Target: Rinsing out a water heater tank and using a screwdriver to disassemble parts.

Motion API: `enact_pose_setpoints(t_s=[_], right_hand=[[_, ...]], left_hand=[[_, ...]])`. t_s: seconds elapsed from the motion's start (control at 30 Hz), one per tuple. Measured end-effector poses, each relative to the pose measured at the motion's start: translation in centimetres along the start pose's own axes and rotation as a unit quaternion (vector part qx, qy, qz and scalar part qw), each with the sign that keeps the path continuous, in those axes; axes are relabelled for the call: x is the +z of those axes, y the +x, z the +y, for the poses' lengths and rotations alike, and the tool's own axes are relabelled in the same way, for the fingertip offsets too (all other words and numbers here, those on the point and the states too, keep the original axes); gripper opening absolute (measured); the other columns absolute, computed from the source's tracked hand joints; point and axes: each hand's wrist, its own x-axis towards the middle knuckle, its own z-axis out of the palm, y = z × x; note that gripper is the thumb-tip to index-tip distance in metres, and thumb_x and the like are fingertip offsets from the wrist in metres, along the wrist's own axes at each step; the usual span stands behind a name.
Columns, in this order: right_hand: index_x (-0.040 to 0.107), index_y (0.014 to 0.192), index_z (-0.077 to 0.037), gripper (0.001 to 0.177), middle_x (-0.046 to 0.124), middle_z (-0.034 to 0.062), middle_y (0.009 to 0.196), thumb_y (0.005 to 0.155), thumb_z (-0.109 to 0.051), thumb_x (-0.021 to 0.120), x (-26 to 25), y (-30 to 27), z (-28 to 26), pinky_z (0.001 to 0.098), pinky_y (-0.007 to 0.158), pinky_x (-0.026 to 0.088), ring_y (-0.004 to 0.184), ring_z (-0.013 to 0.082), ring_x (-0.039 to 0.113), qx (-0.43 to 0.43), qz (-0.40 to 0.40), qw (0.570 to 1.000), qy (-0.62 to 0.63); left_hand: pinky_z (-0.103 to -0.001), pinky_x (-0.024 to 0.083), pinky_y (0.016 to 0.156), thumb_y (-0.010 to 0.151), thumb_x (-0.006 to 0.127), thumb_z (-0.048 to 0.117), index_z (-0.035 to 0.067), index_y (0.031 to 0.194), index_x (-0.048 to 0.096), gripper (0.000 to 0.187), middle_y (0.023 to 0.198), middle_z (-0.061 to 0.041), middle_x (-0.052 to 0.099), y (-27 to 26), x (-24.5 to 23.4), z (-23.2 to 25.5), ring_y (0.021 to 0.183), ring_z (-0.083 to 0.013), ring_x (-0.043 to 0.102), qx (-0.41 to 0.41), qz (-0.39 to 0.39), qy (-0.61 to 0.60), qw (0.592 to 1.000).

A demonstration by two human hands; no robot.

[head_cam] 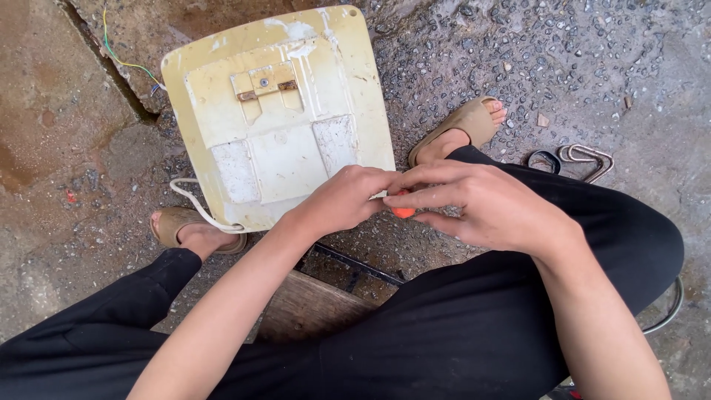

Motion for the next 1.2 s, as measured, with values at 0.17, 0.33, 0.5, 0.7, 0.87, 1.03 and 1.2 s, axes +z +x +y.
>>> enact_pose_setpoints(t_s=[0.17, 0.33, 0.5, 0.7, 0.87, 1.03, 1.2], right_hand=[[0.076, 0.120, -0.017, 0.031, 0.076, 0.0016, 0.123, 0.090, -0.022, 0.074, 1.1, 0.5, 0.2, 0.0425, 0.086, 0.056, 0.111, 0.0255, 0.071, 0.015, 0.047, 0.998, -0.040], [0.075, 0.098, -0.019, 0.024, 0.074, -0.0016, 0.100, 0.081, -0.032, 0.086, 3.9, 0.3, -0.5, 0.0430, 0.071, 0.059, 0.090, 0.0263, 0.073, 0.110, 0.110, 0.984, -0.082], [0.069, 0.117, -0.022, 0.045, 0.069, -0.0034, 0.114, 0.076, -0.033, 0.086, 3.0, -0.5, -2.3, 0.0411, 0.072, 0.060, 0.107, 0.0233, 0.071, 0.116, 0.122, 0.978, -0.126], [0.078, 0.109, -0.015, 0.034, 0.072, -0.0005, 0.088, 0.079, -0.023, 0.090, 4.0, -1.5, -0.4, 0.0273, 0.059, 0.059, 0.083, 0.0188, 0.072, 0.123, 0.201, 0.967, -0.092], [0.077, 0.102, -0.021, 0.029, 0.069, -0.0045, 0.084, 0.080, -0.035, 0.089, 4.4, -0.2, -1.9, 0.0360, 0.056, 0.057, 0.075, 0.0206, 0.072, 0.162, 0.206, 0.949, -0.174], [0.076, 0.113, -0.020, 0.024, 0.076, 0.0046, 0.114, 0.089, -0.016, 0.075, 0.8, 0.4, -4.1, 0.0472, 0.063, 0.059, 0.096, 0.0351, 0.074, 0.069, 0.140, 0.985, -0.073], [0.077, 0.107, -0.025, 0.017, 0.076, -0.0092, 0.106, 0.090, -0.027, 0.078, 3.3, -0.2, -1.8, 0.0361, 0.063, 0.058, 0.090, 0.0225, 0.075, 0.087, 0.170, 0.967, -0.168]], left_hand=[[-0.033, 0.049, 0.085, 0.085, 0.075, 0.007, 0.013, 0.118, 0.067, 0.035, 0.108, -0.005, 0.076, 0.0, -0.6, 1.2, 0.098, -0.0205, 0.070, -0.074, 0.029, -0.073, 0.994], [-0.050, 0.049, 0.108, 0.072, 0.093, 0.017, 0.014, 0.117, 0.070, 0.051, 0.113, -0.004, 0.072, -1.6, 3.2, 0.2, 0.113, -0.0240, 0.066, -0.099, 0.188, -0.056, 0.976], [-0.045, 0.045, 0.114, 0.076, 0.089, 0.012, 0.015, 0.102, 0.074, 0.030, 0.102, 0.002, 0.074, -1.0, 5.0, -1.3, 0.104, -0.0191, 0.070, -0.042, 0.192, 0.039, 0.980], [-0.058, 0.036, 0.117, 0.082, 0.083, 0.009, 0.006, 0.124, 0.070, 0.044, 0.112, -0.014, 0.076, 0.3, 0.9, 2.0, 0.113, -0.0321, 0.068, -0.024, 0.089, -0.026, 0.995], [-0.046, 0.047, 0.108, 0.077, 0.091, 0.026, 0.015, 0.115, 0.072, 0.043, 0.105, -0.002, 0.073, 0.0, 5.1, -2.1, 0.105, -0.0223, 0.068, -0.049, 0.181, 0.002, 0.982], [-0.047, 0.047, 0.107, 0.080, 0.086, 0.007, 0.015, 0.103, 0.076, 0.027, 0.096, 0.001, 0.075, 0.3, 2.4, -1.6, 0.098, -0.0229, 0.070, -0.036, 0.126, -0.016, 0.991], [-0.058, 0.038, 0.116, 0.084, 0.081, 0.004, 0.015, 0.125, 0.072, 0.044, 0.114, -0.005, 0.077, 0.2, 0.5, 0.8, 0.114, -0.0294, 0.069, -0.055, 0.072, -0.076, 0.993]])
